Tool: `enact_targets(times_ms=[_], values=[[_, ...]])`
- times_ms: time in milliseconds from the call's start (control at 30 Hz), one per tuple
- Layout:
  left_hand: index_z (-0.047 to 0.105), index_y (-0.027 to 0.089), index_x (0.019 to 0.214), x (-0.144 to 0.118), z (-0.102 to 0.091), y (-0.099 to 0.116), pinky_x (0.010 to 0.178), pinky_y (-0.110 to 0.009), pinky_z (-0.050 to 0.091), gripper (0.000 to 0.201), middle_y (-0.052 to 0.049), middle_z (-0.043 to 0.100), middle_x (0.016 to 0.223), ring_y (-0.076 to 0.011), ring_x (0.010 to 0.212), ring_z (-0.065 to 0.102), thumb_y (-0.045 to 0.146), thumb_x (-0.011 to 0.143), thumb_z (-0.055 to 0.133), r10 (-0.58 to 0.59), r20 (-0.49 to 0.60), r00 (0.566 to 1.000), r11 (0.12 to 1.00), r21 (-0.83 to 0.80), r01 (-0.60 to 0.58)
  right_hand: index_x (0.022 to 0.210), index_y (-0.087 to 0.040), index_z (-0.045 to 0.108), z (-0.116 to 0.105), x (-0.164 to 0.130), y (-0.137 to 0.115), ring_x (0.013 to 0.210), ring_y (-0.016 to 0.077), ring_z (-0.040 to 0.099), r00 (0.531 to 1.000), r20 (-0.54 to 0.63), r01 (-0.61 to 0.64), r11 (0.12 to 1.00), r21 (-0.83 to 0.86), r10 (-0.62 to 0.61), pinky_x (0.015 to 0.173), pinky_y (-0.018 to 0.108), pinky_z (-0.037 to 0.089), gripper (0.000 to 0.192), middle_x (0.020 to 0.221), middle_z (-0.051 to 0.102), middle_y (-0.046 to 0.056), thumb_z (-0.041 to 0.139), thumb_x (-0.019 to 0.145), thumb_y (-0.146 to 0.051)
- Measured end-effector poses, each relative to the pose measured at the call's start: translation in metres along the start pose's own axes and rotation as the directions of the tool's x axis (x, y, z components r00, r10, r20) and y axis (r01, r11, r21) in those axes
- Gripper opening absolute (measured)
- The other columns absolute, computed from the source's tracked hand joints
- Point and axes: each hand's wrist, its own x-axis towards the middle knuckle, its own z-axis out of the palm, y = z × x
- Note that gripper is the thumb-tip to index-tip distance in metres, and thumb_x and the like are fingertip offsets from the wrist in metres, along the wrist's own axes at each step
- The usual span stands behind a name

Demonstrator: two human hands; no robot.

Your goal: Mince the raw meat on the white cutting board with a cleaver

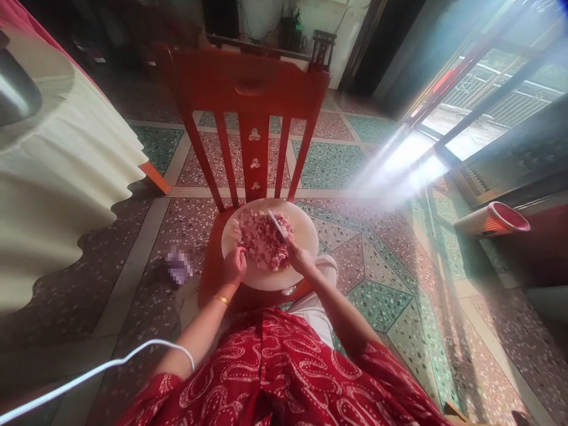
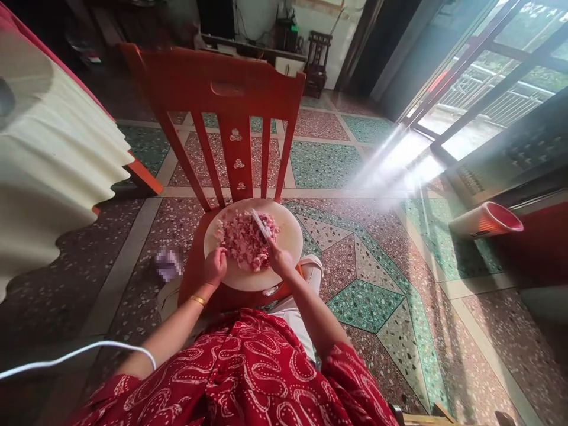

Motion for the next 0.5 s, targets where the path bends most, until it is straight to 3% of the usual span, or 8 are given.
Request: enact_targets(times_ms=[67,167,267,367,433,500], values=[[0.057,0.02,0.088,0.001,0.0,0.0,0.079,-0.038,0.049,0.022,-0.009,0.066,0.086,-0.0231,0.084,0.062,0.026,0.087,0.035,0.006,0.013,1.0,1.0,0.006,-0.006,0.14,-0.024,0.049,-0.01,-0.006,0.002,0.088,0.0206,0.071,0.999,-0.021,0.034,0.998,0.052,-0.033,0.08,0.03,0.055,0.045,0.101,0.074,0.006,0.04,0.096,-0.029],[0.056,0.02,0.087,0.003,0.0,-0.002,0.078,-0.036,0.049,0.02,-0.009,0.065,0.085,-0.0224,0.083,0.063,0.025,0.085,0.037,0.008,0.0,1.0,1.0,-0.001,-0.008,0.144,-0.029,0.041,-0.036,-0.011,-0.009,0.094,0.0181,0.069,0.976,-0.157,0.177,0.972,0.155,-0.153,0.083,0.028,0.053,0.048,0.112,0.071,0.004,0.036,0.098,-0.037],[0.056,0.019,0.087,0.003,0.002,-0.003,0.078,-0.036,0.049,0.02,-0.01,0.065,0.085,-0.0224,0.082,0.063,0.024,0.085,0.037,0.006,-0.01,1.0,1.0,-0.016,-0.006,0.147,-0.027,0.036,-0.04,0.0,-0.019,0.101,0.0182,0.067,0.941,-0.282,0.247,0.95,0.193,-0.188,0.088,0.028,0.052,0.05,0.12,0.067,0.005,0.032,0.099,-0.037],[0.056,0.019,0.088,0.002,0.001,-0.002,0.078,-0.036,0.049,0.021,-0.011,0.065,0.085,-0.0224,0.082,0.063,0.025,0.086,0.036,0.012,-0.015,1.0,1.0,-0.009,-0.012,0.145,-0.022,0.04,-0.022,0.015,-0.013,0.097,0.0199,0.068,0.982,-0.165,0.123,0.98,0.157,-0.097,0.085,0.03,0.053,0.049,0.115,0.069,0.008,0.034,0.097,-0.031],[0.057,0.02,0.089,0.002,-0.001,0.0,0.077,-0.036,0.05,0.021,-0.01,0.065,0.084,-0.0221,0.08,0.063,0.025,0.086,0.036,0.01,-0.027,1.0,1.0,-0.002,-0.01,0.142,-0.026,0.045,-0.014,0.018,-0.004,0.084,0.0191,0.07,0.998,-0.036,0.046,0.992,0.118,-0.042,0.078,0.029,0.055,0.047,0.101,0.073,0.005,0.039,0.096,-0.03],[0.057,0.02,0.088,0.002,-0.003,0.001,0.076,-0.036,0.05,0.021,-0.009,0.065,0.082,-0.0221,0.079,0.063,0.027,0.086,0.037,0.014,-0.012,1.0,1.0,0.001,-0.014,0.14,-0.028,0.048,-0.018,0.013,0.004,0.068,0.0163,0.069,1.0,0.018,0.018,0.994,0.107,-0.02,0.07,0.028,0.055,0.046,0.087,0.073,0.002,0.04,0.095,-0.032]])
